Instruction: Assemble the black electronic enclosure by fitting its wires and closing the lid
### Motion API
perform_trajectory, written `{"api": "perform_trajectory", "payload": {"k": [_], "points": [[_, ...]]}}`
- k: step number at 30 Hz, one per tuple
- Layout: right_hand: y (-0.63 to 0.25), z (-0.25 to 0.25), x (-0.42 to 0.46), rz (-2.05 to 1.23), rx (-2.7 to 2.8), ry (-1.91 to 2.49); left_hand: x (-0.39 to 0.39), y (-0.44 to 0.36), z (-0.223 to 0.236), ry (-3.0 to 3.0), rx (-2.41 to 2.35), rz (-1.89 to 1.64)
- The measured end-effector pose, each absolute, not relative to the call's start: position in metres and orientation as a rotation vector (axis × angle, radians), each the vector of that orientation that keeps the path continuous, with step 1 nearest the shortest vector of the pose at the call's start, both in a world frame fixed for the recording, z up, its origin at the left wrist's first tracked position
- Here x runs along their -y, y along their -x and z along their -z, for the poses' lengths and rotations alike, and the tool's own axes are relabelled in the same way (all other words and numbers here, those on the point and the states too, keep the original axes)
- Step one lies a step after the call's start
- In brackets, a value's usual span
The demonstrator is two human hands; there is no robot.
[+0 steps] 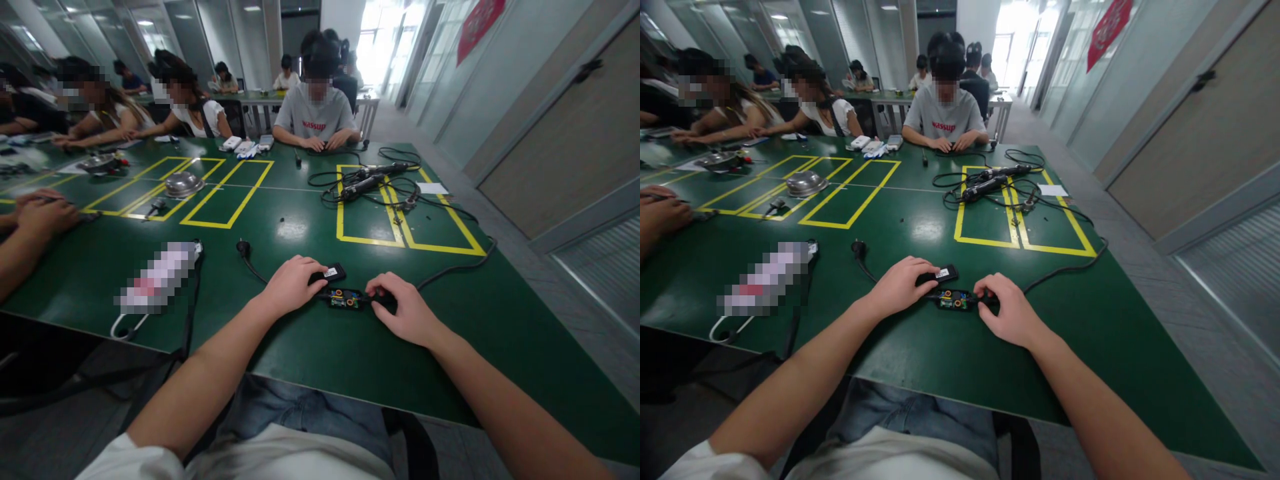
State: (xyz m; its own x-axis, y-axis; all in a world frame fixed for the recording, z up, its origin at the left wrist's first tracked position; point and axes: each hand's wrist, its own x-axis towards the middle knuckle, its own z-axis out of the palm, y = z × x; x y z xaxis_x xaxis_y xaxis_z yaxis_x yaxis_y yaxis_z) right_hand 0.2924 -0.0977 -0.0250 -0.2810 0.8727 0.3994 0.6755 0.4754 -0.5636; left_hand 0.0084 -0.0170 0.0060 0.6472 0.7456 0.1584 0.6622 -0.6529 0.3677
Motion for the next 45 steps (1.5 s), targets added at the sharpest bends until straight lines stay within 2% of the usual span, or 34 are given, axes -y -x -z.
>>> {"api": "perform_trajectory", "payload": {"k": [8,13,18,24,29,32,36,41,45], "points": [[-0.292,0.024,0.095,-0.385,2.131,1.271,0.023,-0.012,-0.003,-2.543,-1.262,-0.506],[-0.293,0.03,0.096,-0.326,2.061,1.319,0.03,-0.01,-0.011,-2.5,-0.846,-0.67],[-0.294,0.029,0.095,-0.315,2.1,1.341,0.034,-0.011,-0.013,-2.589,-0.652,-0.426],[-0.295,0.022,0.095,-0.363,2.157,1.345,0.035,-0.014,-0.011,-2.592,-0.653,-0.439],[-0.297,0.028,0.094,-0.324,2.084,1.326,0.032,-0.02,-0.005,-2.423,-0.924,-0.633],[-0.297,0.029,0.093,-0.359,2.072,1.311,0.03,-0.024,-0.001,-2.395,-1.182,-0.594],[-0.296,0.026,0.094,-0.411,2.106,1.258,0.032,-0.022,-0.004,-2.522,-1.155,-0.62],[-0.295,0.026,0.096,-0.402,2.105,1.251,0.036,-0.014,-0.018,-2.641,-0.851,-0.312],[-0.293,0.026,0.097,-0.413,2.113,1.279,0.037,-0.014,-0.022,-2.635,-0.879,-0.222]]}}
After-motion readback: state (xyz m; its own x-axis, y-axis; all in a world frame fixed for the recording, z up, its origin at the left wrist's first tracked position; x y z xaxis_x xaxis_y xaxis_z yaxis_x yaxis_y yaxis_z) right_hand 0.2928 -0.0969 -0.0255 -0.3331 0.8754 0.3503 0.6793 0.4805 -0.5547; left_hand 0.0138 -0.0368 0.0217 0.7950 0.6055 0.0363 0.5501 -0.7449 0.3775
